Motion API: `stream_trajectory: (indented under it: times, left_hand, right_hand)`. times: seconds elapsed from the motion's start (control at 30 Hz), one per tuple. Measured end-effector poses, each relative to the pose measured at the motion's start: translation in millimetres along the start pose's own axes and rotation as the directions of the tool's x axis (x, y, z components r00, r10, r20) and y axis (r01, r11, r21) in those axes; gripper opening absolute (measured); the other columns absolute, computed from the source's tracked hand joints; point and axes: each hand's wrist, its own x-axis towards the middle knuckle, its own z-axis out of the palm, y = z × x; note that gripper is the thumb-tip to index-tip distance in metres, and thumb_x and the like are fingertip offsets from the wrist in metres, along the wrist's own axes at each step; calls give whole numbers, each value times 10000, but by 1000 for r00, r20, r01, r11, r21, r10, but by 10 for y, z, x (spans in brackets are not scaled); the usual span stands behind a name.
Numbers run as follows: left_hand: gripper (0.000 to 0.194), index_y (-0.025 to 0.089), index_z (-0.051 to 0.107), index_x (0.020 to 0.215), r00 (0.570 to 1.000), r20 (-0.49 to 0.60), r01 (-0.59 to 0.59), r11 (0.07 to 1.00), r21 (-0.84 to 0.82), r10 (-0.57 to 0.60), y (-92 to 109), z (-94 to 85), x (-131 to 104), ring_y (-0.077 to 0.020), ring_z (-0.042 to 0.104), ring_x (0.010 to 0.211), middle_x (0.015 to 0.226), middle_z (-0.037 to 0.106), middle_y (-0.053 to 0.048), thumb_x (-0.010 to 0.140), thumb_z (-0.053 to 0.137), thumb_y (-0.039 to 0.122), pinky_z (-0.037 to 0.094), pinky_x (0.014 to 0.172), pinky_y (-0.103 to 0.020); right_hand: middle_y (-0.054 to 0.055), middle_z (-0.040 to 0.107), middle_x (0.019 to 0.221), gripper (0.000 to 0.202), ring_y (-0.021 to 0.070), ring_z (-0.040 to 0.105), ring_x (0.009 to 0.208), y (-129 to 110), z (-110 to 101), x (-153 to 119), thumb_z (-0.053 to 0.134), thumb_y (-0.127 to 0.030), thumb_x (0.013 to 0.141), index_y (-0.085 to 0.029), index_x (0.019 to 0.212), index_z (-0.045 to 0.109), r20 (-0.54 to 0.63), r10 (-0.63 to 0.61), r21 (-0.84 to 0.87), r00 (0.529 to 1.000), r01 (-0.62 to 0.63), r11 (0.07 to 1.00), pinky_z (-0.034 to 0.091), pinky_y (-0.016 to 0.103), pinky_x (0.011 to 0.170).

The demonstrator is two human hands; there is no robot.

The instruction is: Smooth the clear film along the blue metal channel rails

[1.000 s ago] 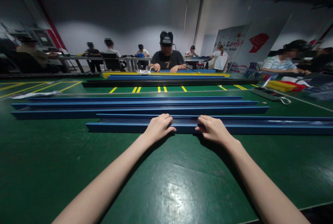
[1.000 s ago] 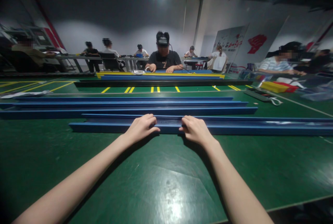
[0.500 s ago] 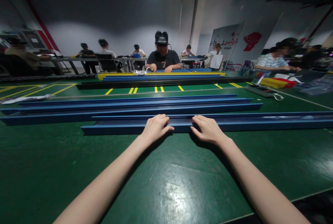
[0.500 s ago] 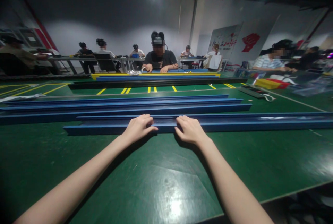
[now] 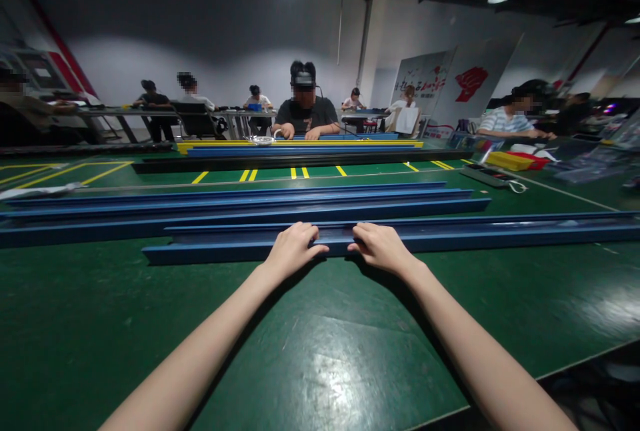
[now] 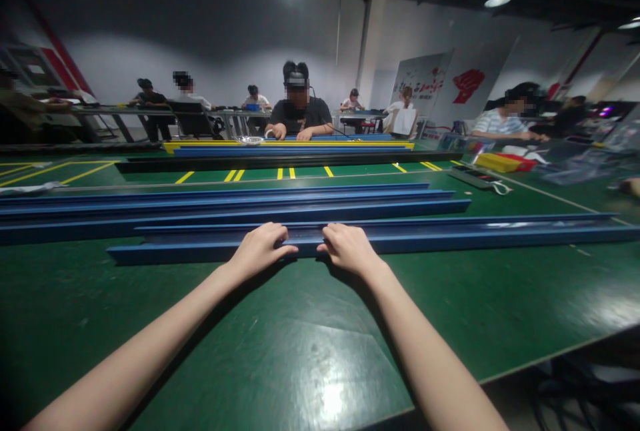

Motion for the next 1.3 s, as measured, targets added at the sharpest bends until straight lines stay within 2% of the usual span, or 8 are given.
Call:
stream_trajectory:
  times: [0.4, 0.6, 0.93, 1.07, 1.17, 1.3]
  left_hand:
    - [200, 182, 574, 826, 996, 39, -76, 997, -18, 77, 148, -40, 13, -178, 522, 824, 845, 593, -38, 815, 504, 369, 406, 700, -276]
    - [198, 200, 601, 878, 994, 78, -74, 997, -18, 76, 177, -116, 14, -173, 548, 864, 893, 619, -27, 820, 498, 358, 413, 700, -258]
    - [229, 197, 597, 789, 984, 169, -57, 998, 34, 50, -53, -246, -51, -168, 587, 767, 828, 640, -14, 787, 523, 414, 369, 584, -227]
    - [199, 204, 594, 805, 972, 234, -40, 998, 51, 27, -100, -280, -111, -193, 600, 793, 846, 652, -26, 794, 513, 385, 387, 607, -241]
    - [203, 209, 587, 870, 970, 242, -46, 998, 42, 35, -149, -270, -168, -206, 602, 840, 889, 655, -36, 808, 493, 378, 407, 651, -254]
    - [223, 208, 579, 929, 968, 248, -50, 998, 37, 40, -243, -265, -227, -213, 596, 889, 949, 647, -46, 822, 475, 373, 424, 699, -272]
  right_hand:
    - [24, 589, 750, 237, 136, 526, 671, 107, -61, -111, 434, -379, 821, -183, 732, 532, 32, 60, 28, 998, -61, 998, 245, 238, 552]
    - [24, 584, 728, 250, 135, 522, 656, 142, -102, -155, 432, -385, 819, -183, 704, 524, 40, 63, 14, 997, -64, 998, 247, 237, 553]
    - [33, 585, 774, 251, 151, 535, 719, 124, -67, -171, 400, -382, 835, -182, 739, 518, 31, 64, 8, 997, -64, 998, 278, 248, 587]
    - [48, 590, 845, 259, 159, 538, 791, 106, -46, -170, 366, -360, 853, -179, 790, 541, 82, 60, 30, 995, -63, 998, 305, 248, 624]
    - [63, 593, 871, 275, 167, 540, 826, 59, -31, -149, 363, -368, 855, -174, 820, 556, 121, 49, 50, 991, -56, 997, 326, 249, 652]
    - [78, 605, 930, 302, 181, 548, 868, -39, -16, -107, 388, -404, 842, -173, 913, 569, 94, 35, 89, 995, -43, 995, 367, 262, 698]
